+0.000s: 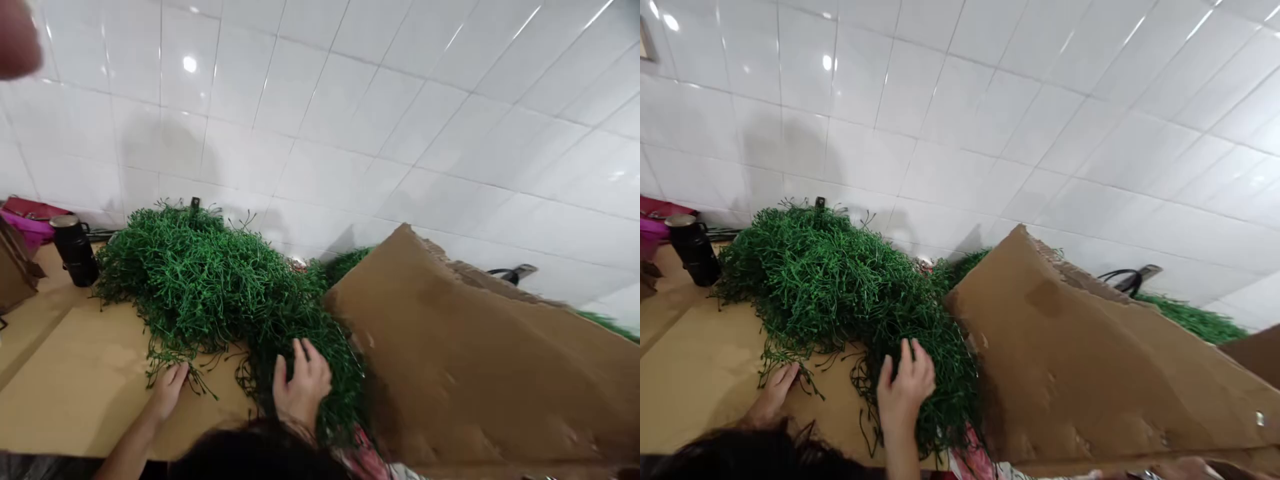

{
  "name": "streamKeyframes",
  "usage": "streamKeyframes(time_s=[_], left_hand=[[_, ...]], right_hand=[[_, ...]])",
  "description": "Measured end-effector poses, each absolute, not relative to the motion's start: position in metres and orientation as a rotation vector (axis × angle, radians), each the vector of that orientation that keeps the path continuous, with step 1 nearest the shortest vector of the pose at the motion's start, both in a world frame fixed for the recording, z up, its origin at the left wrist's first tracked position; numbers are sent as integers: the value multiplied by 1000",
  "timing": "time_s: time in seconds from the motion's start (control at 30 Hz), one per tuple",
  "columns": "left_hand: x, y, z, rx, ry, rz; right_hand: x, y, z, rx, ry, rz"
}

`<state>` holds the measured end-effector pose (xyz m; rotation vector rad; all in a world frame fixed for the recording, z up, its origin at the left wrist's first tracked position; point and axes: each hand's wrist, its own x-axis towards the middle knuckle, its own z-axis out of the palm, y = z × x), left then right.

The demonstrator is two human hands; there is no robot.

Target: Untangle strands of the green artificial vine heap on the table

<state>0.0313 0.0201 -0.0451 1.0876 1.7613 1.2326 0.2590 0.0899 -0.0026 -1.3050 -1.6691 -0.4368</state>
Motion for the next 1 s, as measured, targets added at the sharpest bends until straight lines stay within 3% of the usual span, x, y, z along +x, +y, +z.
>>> streamKeyframes(time_s=[0.2,0.33,1.0], left_hand=[[26,21,-54,1095,1711,1154],[27,19,-51,1071,1663,1149],[29,23,-50,1127,1670,1158]], right_hand=[[188,43,-26,-942,-2004,240],[172,30,-26,-888,-2002,509],[168,38,-63,-976,-1861,900]])
